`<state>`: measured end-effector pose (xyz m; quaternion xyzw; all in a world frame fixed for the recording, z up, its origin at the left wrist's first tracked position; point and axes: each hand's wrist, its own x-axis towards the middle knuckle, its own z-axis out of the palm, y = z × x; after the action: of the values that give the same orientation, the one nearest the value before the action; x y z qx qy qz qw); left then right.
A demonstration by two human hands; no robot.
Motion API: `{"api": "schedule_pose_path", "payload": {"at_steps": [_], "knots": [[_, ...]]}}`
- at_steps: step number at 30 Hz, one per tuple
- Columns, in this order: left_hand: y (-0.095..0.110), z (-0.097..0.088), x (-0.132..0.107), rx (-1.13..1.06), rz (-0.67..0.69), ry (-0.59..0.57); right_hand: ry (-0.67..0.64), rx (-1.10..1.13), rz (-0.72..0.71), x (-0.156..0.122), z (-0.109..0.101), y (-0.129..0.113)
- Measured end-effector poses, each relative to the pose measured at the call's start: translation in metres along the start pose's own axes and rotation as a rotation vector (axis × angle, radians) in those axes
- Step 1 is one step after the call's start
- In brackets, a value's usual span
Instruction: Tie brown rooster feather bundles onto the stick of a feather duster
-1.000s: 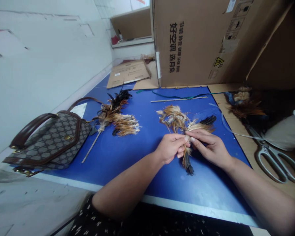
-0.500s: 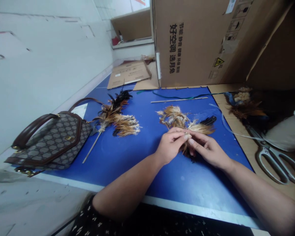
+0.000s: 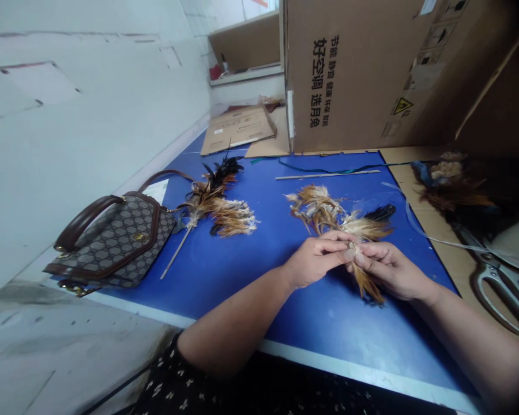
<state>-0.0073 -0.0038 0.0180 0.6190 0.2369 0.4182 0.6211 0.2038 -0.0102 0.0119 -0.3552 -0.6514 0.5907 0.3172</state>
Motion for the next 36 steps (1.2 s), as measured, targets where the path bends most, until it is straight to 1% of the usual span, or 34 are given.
{"api": "schedule_pose_path", "payload": {"at_steps": [2, 4, 8, 10, 12, 15, 17, 20, 23, 29, 33, 36], "knots": [[0.001, 0.001, -0.001, -0.032, -0.020, -0.028, -0.057, -0.011, -0.016, 0.000, 0.000, -0.004], [0.000, 0.003, -0.001, -0.061, -0.039, 0.003, -0.095, -0.019, -0.035, 0.000, 0.002, -0.008], [-0.008, 0.009, -0.001, -0.152, -0.021, 0.166, -0.081, -0.016, -0.022, 0.002, 0.004, -0.010], [-0.011, 0.012, -0.001, -0.169, -0.010, 0.229, -0.073, -0.013, -0.001, 0.002, 0.004, -0.008], [-0.012, 0.012, 0.000, -0.161, 0.011, 0.282, -0.097, 0.000, 0.019, 0.002, 0.004, -0.005], [-0.009, 0.007, 0.003, -0.157, 0.050, 0.403, -0.160, 0.051, 0.048, 0.001, 0.003, -0.003], [-0.006, 0.001, 0.006, -0.191, 0.058, 0.506, -0.172, 0.066, 0.057, 0.001, 0.003, -0.003], [-0.002, -0.009, 0.010, -0.296, 0.044, 0.630, -0.161, 0.030, 0.051, 0.000, 0.002, -0.004], [0.003, -0.018, 0.014, -0.413, 0.020, 0.720, -0.164, -0.027, 0.047, -0.001, -0.001, -0.006], [0.008, -0.028, 0.018, -0.500, 0.007, 0.834, -0.157, -0.100, 0.027, -0.001, -0.006, -0.008], [0.006, -0.034, 0.019, -0.524, 0.004, 0.893, -0.153, -0.127, 0.019, -0.001, -0.008, -0.006], [0.003, -0.035, 0.019, -0.534, -0.029, 0.915, -0.121, -0.144, 0.026, -0.001, -0.008, -0.003]]}}
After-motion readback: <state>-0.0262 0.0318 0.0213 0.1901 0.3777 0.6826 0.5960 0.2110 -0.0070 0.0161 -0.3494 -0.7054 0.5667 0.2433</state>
